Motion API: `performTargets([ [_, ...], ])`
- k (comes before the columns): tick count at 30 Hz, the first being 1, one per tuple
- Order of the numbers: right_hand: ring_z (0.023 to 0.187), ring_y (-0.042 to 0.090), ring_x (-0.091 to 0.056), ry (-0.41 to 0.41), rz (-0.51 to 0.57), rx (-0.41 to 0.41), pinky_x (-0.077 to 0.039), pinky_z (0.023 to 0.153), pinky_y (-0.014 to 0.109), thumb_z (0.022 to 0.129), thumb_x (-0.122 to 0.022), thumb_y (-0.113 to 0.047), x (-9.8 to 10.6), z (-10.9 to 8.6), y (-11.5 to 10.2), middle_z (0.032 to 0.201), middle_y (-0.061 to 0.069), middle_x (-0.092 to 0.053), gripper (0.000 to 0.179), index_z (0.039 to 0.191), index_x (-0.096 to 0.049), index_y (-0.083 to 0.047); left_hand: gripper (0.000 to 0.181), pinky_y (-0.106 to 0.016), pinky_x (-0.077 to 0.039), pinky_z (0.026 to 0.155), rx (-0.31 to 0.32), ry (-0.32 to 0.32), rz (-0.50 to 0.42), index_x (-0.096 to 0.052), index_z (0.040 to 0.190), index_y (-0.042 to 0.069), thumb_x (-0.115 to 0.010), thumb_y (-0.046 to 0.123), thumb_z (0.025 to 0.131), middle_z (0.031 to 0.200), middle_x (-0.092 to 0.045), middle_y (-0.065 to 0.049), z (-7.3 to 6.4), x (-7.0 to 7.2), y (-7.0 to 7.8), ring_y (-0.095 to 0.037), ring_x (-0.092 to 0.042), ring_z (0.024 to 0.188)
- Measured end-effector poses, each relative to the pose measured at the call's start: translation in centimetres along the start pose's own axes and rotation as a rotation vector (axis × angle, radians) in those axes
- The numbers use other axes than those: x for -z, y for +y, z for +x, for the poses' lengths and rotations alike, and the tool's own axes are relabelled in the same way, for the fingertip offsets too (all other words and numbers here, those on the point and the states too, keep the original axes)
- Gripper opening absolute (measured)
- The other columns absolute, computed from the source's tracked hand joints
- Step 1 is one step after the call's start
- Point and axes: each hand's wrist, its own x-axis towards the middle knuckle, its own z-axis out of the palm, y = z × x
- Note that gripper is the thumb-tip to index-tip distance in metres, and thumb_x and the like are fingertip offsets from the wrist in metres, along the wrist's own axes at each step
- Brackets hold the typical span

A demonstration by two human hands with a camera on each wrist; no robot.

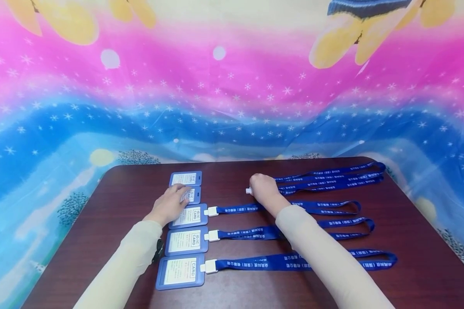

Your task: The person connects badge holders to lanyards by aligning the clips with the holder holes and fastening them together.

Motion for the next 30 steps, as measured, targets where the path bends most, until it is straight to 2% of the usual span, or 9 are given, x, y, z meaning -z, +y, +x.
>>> performTargets([
  [8,0.065,0.018,-0.059,0.034,-0.008,0.011,-0.058,0.068,0.034,0.084,-0.077,-0.008,-0.2,-0.1,0.0,0.071,0.004,-0.061,0.014,0.074,-0.068,-0.008,0.050,-0.061,-0.035,0.107,0.003,-0.006,0.017,-0.048,0.147,0.013,-0.060,0.025,0.100,0.151,-0.040,-0.017,0.4,-0.6,1.1,-0.038,-0.036,0.139],
  [14,0.066,0.018,-0.058,0.026,0.022,0.006,-0.057,0.069,0.034,0.085,-0.076,-0.008,-0.2,-0.1,0.2,0.073,0.004,-0.060,0.015,0.074,-0.066,-0.008,0.050,-0.062,-0.035,0.106,0.001,-0.015,0.023,-0.048,0.147,0.014,-0.061,0.024,0.099,0.150,-0.040,-0.017,0.6,-0.6,1.8,-0.038,-0.037,0.138],
  [19,0.074,0.021,-0.061,-0.004,0.077,-0.018,-0.057,0.076,0.038,0.085,-0.078,-0.010,0.1,-0.1,0.5,0.083,0.006,-0.066,0.008,0.083,-0.071,-0.006,0.050,-0.063,-0.037,0.104,0.012,-0.014,0.032,-0.049,0.147,0.015,-0.062,0.023,0.099,0.148,-0.042,-0.017,0.8,-0.5,2.0,-0.037,-0.038,0.136],
  [23,0.082,0.024,-0.064,-0.025,0.111,-0.033,-0.056,0.081,0.041,0.086,-0.079,-0.013,0.4,-0.2,0.6,0.093,0.008,-0.068,0.011,0.092,-0.074,-0.005,0.050,-0.063,-0.038,0.103,0.020,-0.007,0.033,-0.050,0.146,0.015,-0.063,0.022,0.098,0.147,-0.044,-0.017,1.0,-0.5,2.0,-0.037,-0.039,0.136],
  [30,0.086,0.024,-0.065,-0.036,0.108,-0.028,-0.056,0.082,0.041,0.086,-0.079,-0.017,0.0,-0.3,0.5,0.096,0.007,-0.068,0.017,0.099,-0.075,-0.006,0.052,-0.064,-0.043,0.098,0.018,0.007,0.052,-0.053,0.144,0.015,-0.068,0.020,0.095,0.145,-0.046,-0.018,1.3,-0.6,2.0,-0.038,-0.043,0.131],
])
